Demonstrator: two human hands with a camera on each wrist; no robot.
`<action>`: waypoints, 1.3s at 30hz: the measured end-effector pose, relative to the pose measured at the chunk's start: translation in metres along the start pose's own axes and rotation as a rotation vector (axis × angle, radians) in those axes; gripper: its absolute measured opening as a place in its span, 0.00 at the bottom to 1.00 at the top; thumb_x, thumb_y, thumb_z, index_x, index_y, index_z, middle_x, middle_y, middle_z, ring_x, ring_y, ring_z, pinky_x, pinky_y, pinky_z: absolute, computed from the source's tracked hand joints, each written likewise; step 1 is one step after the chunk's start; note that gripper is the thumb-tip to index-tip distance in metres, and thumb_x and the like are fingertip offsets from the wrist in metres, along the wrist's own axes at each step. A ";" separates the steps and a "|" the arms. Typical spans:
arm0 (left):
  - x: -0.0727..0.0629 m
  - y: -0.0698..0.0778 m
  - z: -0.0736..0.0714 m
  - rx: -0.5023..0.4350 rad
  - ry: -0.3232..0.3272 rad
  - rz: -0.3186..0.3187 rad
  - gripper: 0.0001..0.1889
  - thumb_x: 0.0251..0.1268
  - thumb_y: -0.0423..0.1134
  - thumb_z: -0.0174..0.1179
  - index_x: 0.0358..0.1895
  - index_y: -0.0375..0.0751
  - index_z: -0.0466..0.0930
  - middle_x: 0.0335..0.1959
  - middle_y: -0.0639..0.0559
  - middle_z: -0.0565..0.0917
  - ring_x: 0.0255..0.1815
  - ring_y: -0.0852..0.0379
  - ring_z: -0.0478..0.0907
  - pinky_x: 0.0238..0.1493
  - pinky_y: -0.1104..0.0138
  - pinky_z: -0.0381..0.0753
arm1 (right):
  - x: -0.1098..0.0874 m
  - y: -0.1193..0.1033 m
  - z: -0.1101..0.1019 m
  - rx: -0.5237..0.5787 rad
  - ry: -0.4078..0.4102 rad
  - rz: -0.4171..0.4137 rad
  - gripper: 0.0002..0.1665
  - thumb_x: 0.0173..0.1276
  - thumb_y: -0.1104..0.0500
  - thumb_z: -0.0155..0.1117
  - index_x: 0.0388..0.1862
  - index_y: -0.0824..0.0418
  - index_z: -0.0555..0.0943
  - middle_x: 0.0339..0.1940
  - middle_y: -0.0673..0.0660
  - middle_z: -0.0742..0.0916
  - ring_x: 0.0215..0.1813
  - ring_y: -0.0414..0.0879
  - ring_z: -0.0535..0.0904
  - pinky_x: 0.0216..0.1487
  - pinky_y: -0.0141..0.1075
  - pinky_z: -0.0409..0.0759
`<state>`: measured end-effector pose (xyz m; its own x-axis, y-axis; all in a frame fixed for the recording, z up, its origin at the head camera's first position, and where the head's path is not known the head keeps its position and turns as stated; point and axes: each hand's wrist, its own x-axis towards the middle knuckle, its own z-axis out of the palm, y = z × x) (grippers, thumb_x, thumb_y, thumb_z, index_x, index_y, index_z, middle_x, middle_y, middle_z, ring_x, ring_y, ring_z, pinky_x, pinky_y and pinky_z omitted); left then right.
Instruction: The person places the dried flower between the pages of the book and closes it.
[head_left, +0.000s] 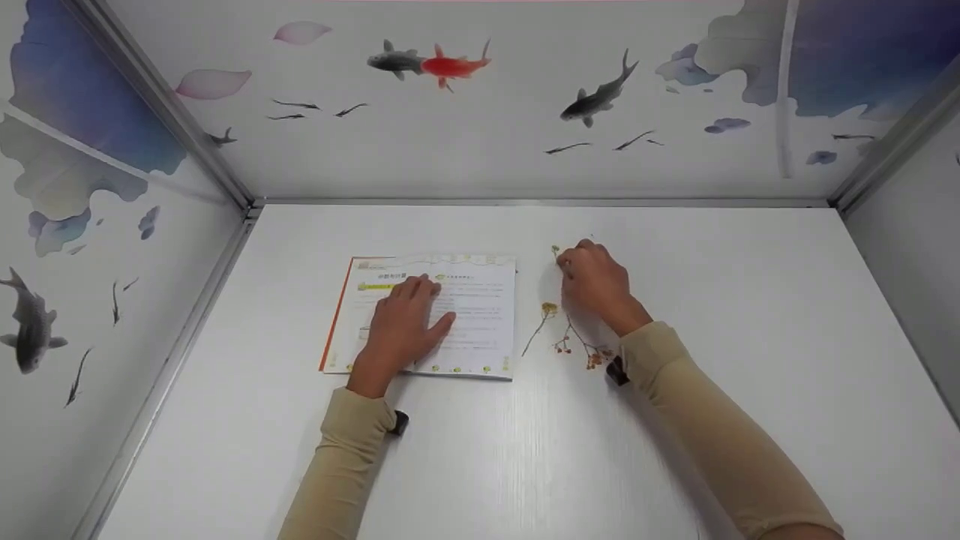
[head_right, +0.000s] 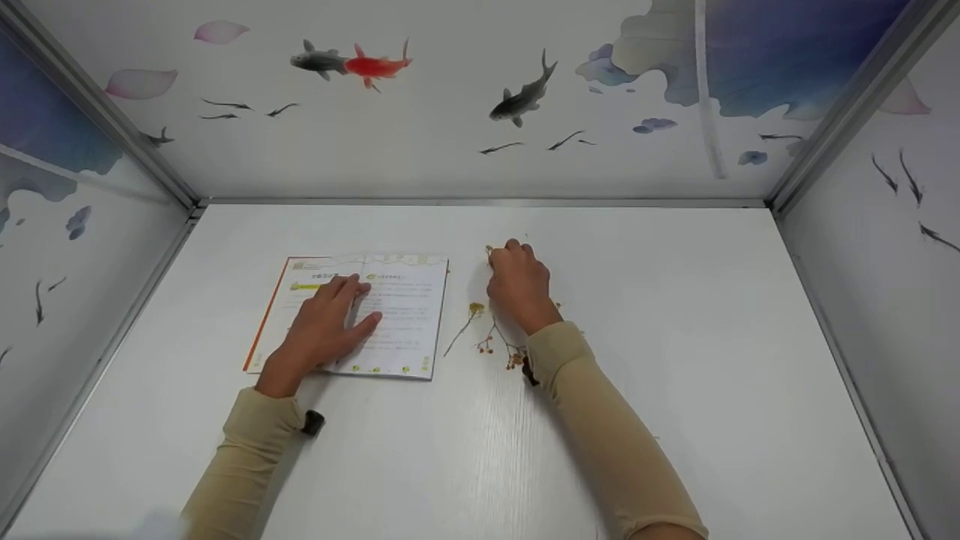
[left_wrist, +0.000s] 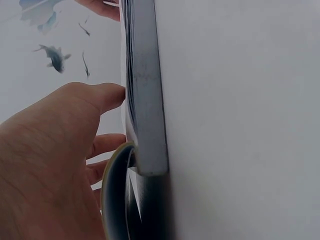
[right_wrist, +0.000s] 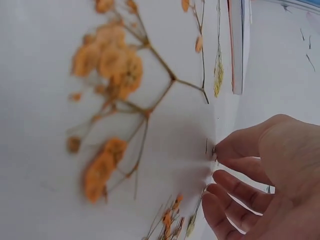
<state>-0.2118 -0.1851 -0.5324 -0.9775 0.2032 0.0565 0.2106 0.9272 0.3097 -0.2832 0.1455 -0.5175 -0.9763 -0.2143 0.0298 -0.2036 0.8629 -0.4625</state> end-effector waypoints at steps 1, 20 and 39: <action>0.000 0.000 0.000 -0.002 -0.001 -0.001 0.32 0.81 0.60 0.59 0.76 0.44 0.73 0.80 0.42 0.71 0.81 0.41 0.69 0.76 0.39 0.72 | 0.000 0.001 0.000 0.004 0.005 0.003 0.18 0.81 0.64 0.57 0.60 0.63 0.89 0.58 0.64 0.86 0.61 0.61 0.83 0.55 0.58 0.87; 0.003 0.000 0.001 -0.009 -0.061 -0.041 0.34 0.83 0.61 0.56 0.80 0.45 0.69 0.84 0.42 0.66 0.85 0.41 0.64 0.80 0.40 0.67 | -0.007 0.001 -0.005 -0.346 0.016 -0.003 0.14 0.79 0.64 0.58 0.46 0.76 0.85 0.41 0.70 0.88 0.40 0.62 0.86 0.41 0.58 0.88; 0.000 0.000 0.001 -0.051 -0.034 -0.026 0.33 0.83 0.59 0.57 0.79 0.43 0.69 0.82 0.41 0.68 0.84 0.40 0.65 0.79 0.39 0.66 | -0.013 -0.011 -0.002 -0.318 0.029 -0.019 0.17 0.81 0.64 0.54 0.53 0.80 0.80 0.45 0.70 0.85 0.43 0.62 0.85 0.43 0.57 0.87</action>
<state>-0.2113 -0.1850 -0.5335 -0.9815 0.1910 0.0159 0.1839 0.9153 0.3584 -0.2681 0.1397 -0.5113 -0.9728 -0.2226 0.0637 -0.2302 0.9597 -0.1611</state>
